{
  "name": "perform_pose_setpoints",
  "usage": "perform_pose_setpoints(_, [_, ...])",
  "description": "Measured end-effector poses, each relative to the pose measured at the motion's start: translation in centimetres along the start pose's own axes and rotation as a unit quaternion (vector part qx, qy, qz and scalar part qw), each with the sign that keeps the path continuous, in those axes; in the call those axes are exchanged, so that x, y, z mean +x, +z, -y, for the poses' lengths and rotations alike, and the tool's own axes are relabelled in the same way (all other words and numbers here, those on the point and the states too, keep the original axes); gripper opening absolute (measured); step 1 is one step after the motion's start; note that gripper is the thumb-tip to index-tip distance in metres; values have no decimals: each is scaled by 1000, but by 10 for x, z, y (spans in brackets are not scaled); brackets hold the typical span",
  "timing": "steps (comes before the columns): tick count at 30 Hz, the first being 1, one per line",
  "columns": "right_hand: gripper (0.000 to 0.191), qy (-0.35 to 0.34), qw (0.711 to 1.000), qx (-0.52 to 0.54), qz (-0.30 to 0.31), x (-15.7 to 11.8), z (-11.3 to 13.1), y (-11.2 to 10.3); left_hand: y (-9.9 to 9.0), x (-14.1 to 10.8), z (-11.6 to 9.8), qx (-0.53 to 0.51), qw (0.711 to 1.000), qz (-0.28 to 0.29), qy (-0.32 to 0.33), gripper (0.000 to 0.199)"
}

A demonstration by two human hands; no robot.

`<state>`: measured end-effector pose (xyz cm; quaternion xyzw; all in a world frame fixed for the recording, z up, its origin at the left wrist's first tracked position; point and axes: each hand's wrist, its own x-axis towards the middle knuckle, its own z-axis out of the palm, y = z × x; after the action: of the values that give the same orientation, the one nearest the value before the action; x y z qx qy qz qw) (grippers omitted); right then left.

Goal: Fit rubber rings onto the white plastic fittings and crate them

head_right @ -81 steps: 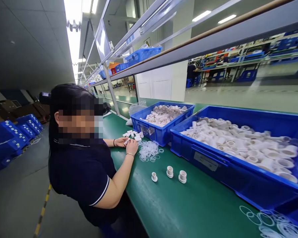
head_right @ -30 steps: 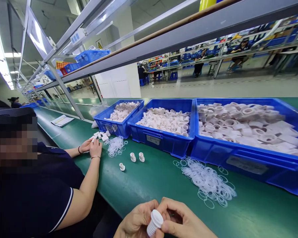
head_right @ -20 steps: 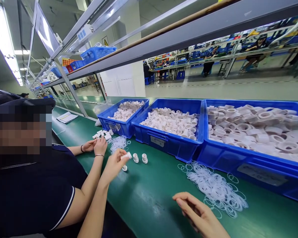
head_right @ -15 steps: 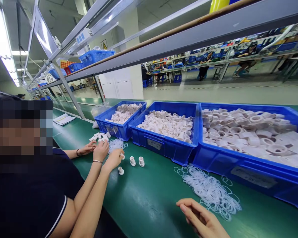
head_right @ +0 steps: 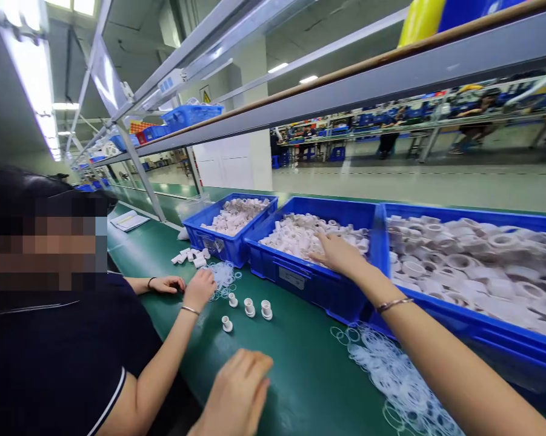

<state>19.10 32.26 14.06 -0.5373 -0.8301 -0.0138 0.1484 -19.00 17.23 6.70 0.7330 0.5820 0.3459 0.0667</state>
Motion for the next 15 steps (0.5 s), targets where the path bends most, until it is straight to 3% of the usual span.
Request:
perform_pose_setpoints(3, [57, -15, 999, -5, 34, 24, -4, 17, 22, 13, -29, -69, 997, 26, 38, 26])
perform_pose_setpoints(6, [58, 9, 999, -17, 38, 28, -11, 28, 56, 24, -52, -125, 987, 77, 64, 27])
perform_pose_setpoints(10, [36, 52, 998, -19, 33, 32, -19, 36, 89, 35, -61, -181, 973, 139, 45, 24])
perform_pose_setpoints(12, [27, 63, 997, -16, 34, 37, -23, 39, 88, 43, -55, -212, 965, 156, 19, 21])
perform_pose_setpoints(15, [18, 70, 997, 26, 35, 44, -25, 40, 64, 53, -39, -266, 953, 144, -31, 21])
